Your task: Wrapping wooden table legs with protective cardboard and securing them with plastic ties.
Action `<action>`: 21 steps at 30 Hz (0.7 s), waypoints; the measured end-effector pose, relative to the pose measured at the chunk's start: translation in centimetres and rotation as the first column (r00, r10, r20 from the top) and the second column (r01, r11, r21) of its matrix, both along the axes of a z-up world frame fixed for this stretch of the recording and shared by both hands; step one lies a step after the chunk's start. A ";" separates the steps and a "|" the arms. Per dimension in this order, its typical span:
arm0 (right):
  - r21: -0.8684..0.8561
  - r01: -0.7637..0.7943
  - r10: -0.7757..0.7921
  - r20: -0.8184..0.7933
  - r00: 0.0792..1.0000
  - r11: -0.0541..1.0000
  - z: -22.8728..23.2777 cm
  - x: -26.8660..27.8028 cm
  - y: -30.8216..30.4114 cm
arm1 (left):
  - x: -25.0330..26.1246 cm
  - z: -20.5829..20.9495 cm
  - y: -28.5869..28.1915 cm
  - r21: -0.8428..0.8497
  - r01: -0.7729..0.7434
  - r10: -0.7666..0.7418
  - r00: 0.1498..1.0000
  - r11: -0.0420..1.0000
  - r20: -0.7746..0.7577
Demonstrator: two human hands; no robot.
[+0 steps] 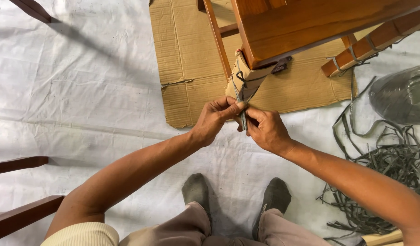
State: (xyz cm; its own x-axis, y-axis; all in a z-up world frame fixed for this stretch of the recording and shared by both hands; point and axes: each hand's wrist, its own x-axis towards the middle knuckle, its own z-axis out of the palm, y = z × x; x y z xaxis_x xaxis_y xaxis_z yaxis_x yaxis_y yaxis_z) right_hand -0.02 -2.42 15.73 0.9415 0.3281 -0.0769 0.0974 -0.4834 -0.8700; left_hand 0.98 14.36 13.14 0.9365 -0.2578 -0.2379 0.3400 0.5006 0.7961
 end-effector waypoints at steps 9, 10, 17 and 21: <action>0.047 0.080 -0.079 -0.030 0.996 0.996 -1.5 -0.5 -2.4 | 0.2 -1.9 1.0 0.171 -0.013 0.012 1.000 0.985 0.009; 0.046 0.077 -0.076 -0.032 0.997 0.996 -1.5 -0.5 -2.5 | 0.3 -2.0 1.0 0.169 -0.016 0.015 1.000 0.985 0.007; 0.231 0.071 -0.056 -0.072 0.996 0.970 -1.4 -0.3 -1.9 | 0.0 0.0 0.8 0.228 -0.023 0.025 1.000 0.973 -0.009; 0.165 0.060 -0.059 -0.008 0.998 0.985 0.2 -0.1 -1.4 | -0.1 0.0 1.4 0.218 0.009 -0.008 1.000 0.976 -0.006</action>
State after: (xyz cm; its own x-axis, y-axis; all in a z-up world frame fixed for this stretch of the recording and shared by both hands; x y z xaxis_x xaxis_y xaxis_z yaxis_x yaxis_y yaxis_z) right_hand -0.16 -3.80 15.92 0.9596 0.2797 -0.0293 0.0700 -0.3384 -0.9384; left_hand 0.84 15.79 13.17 0.9332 -0.2071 -0.2938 0.3477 0.3126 0.8839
